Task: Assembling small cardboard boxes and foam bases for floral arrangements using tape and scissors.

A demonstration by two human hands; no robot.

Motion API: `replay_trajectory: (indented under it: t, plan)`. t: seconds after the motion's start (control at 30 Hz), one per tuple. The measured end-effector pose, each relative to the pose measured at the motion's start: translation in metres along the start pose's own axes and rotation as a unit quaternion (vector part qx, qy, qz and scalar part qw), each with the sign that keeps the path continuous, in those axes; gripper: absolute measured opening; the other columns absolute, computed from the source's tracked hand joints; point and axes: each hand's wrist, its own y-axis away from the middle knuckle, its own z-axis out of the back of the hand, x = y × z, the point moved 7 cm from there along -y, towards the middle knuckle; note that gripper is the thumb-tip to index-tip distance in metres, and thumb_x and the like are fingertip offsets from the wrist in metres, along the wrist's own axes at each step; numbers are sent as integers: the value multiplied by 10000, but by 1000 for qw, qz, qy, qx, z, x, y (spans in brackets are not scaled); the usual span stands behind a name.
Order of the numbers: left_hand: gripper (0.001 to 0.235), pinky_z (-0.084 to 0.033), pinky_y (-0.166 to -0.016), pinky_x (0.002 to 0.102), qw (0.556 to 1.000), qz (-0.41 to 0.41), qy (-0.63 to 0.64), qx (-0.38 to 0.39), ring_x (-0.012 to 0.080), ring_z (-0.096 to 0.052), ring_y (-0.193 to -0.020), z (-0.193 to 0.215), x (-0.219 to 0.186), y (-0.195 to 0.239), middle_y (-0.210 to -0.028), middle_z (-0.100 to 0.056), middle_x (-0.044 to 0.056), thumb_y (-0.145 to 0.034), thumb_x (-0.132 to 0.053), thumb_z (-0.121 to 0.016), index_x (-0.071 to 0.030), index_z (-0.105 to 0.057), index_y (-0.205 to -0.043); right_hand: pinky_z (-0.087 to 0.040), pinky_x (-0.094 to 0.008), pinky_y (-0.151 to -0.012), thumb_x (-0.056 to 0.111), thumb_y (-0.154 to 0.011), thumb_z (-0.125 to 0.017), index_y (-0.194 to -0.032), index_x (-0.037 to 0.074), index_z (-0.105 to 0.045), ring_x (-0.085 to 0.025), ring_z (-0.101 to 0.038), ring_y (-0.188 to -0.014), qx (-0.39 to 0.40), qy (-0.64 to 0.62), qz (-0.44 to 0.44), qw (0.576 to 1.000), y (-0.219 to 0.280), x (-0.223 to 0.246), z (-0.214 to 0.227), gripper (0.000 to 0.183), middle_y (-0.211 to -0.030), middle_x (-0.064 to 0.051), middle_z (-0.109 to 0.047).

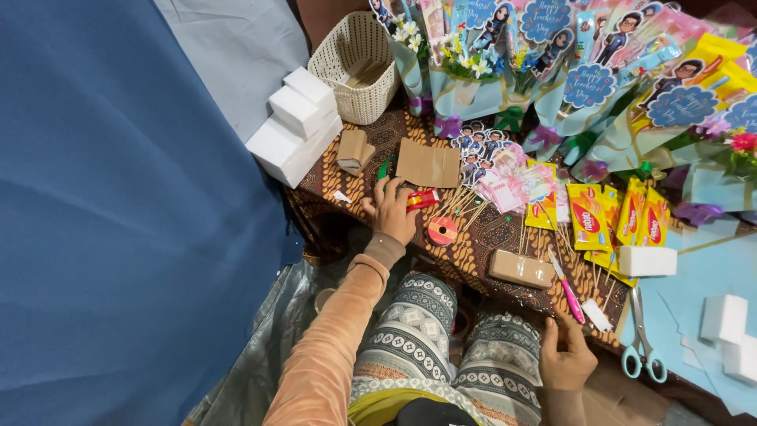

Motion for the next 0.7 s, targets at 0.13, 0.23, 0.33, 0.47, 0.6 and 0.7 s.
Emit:
replay_trajectory:
  t: [0.13,0.23,0.33,0.47,0.6,0.7]
  plan:
    - [388,-194,-948,430,990,-75,97,-66,209,-445,-1153,52,-38,7,-1123,-569,9,-661,-40,-694,-140,-559,-1010,-442,-241,-552,-81,-819,-611,-1069,-86,-617,-171,-543,-598,12,-28,26,999,-9,36,-1,250,-799,-164,-635]
    - [470,-362,-995,377,961,-136,237,-39,242,-577,-1062,82,-74,23,-1087,-612,65,-656,69,-673,-75,-528,-1080,-461,-246,-618,-68,-791,-624,-1043,-66,-621,-180,-550,-684,17,-53,89,994,-23,74,-1,252,-901,-162,-602]
    - [445,-465,-954,337,924,-184,335,26,273,-586,-977,109,-115,35,-1067,-588,116,-638,127,-575,-17,-544,-1057,-438,-291,-745,-34,-767,-633,-1069,10,-622,-215,-506,-861,36,-55,160,985,-41,121,3,305,-1045,-149,-533]
    - [364,-471,-886,420,886,-254,387,25,329,-574,-1007,102,-137,50,-1035,-568,97,-750,67,-531,-78,-622,-1070,-307,-352,-859,122,-869,-550,-1054,191,-660,-265,-532,-959,49,5,317,947,-65,176,13,226,-1099,-94,-536]
    - [432,-468,-903,425,878,-284,382,42,328,-567,-1015,111,-152,55,-1037,-555,96,-723,92,-485,-98,-625,-1085,-289,-368,-842,211,-852,-574,-977,246,-664,-230,-523,-944,91,59,312,944,-72,168,13,157,-1076,-36,-559]
    - [411,-459,-907,436,868,-323,377,30,347,-545,-1017,113,-162,61,-1026,-537,118,-724,100,-505,-80,-621,-1075,-284,-335,-807,248,-829,-608,-903,241,-643,-175,-532,-909,137,53,298,943,-75,161,10,82,-1026,27,-568]
